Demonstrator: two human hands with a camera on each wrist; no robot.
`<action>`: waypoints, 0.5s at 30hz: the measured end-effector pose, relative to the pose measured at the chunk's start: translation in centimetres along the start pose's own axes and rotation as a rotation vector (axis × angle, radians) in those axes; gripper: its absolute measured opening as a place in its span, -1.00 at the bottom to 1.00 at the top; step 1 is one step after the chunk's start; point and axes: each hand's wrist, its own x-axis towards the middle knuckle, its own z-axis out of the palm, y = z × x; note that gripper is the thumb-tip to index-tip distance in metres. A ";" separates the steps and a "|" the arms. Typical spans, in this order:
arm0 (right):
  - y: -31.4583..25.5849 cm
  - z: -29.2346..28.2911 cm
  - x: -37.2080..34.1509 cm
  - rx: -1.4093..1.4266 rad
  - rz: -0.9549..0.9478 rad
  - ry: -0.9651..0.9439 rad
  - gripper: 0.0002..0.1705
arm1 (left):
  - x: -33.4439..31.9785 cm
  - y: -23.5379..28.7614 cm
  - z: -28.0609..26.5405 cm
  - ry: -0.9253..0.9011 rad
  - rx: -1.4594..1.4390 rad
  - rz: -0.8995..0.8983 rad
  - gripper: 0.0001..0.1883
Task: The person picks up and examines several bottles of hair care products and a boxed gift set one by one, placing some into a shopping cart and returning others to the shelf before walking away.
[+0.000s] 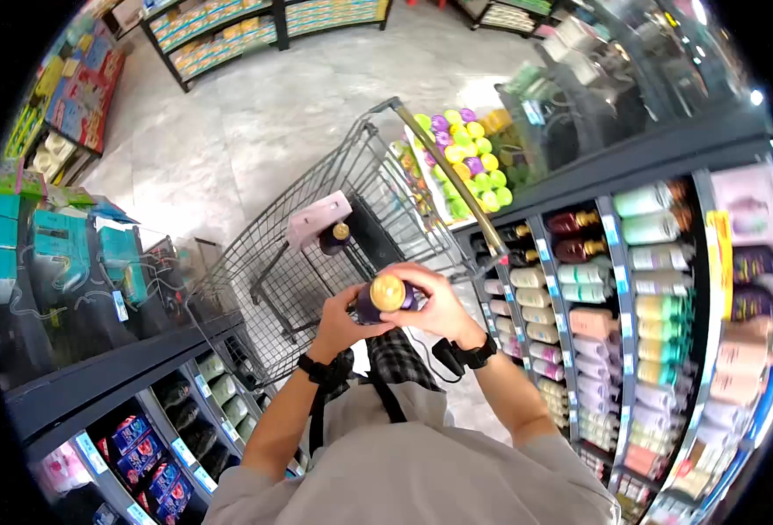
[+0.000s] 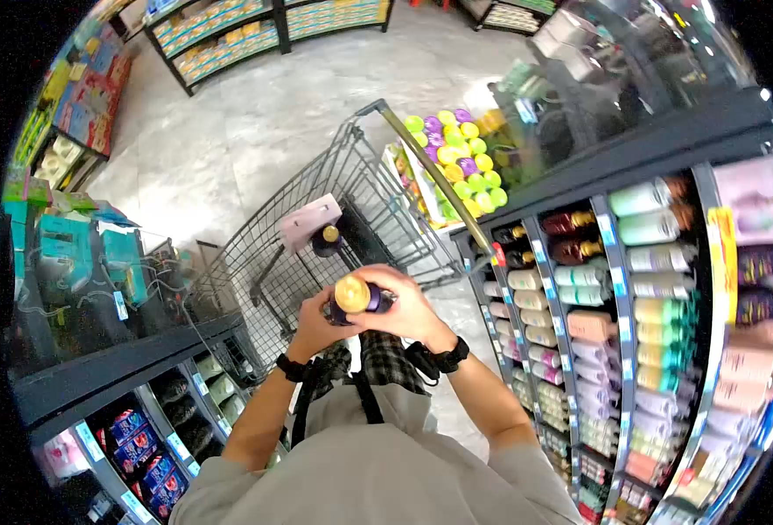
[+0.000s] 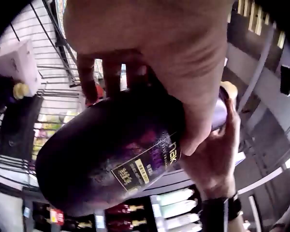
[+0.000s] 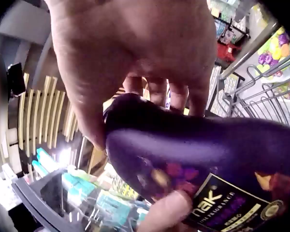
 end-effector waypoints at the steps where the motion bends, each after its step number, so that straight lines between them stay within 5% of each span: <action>1: -1.0 0.5 -1.3 0.116 0.072 0.088 -0.37 | -0.9 0.9 0.4 -0.027 -0.079 0.034 -0.33; 5: -3.7 1.6 -6.5 0.543 0.129 0.309 -0.39 | -3.5 3.0 2.9 -0.194 -0.404 -0.038 -0.46; 9: -4.3 1.5 -13.5 0.438 0.294 0.350 -0.44 | -4.4 7.0 5.2 -0.284 -0.472 -0.018 -0.48; 15: -4.9 1.3 -21.0 0.372 0.180 0.630 -0.57 | -5.4 10.3 10.1 -0.495 -0.360 0.025 -0.50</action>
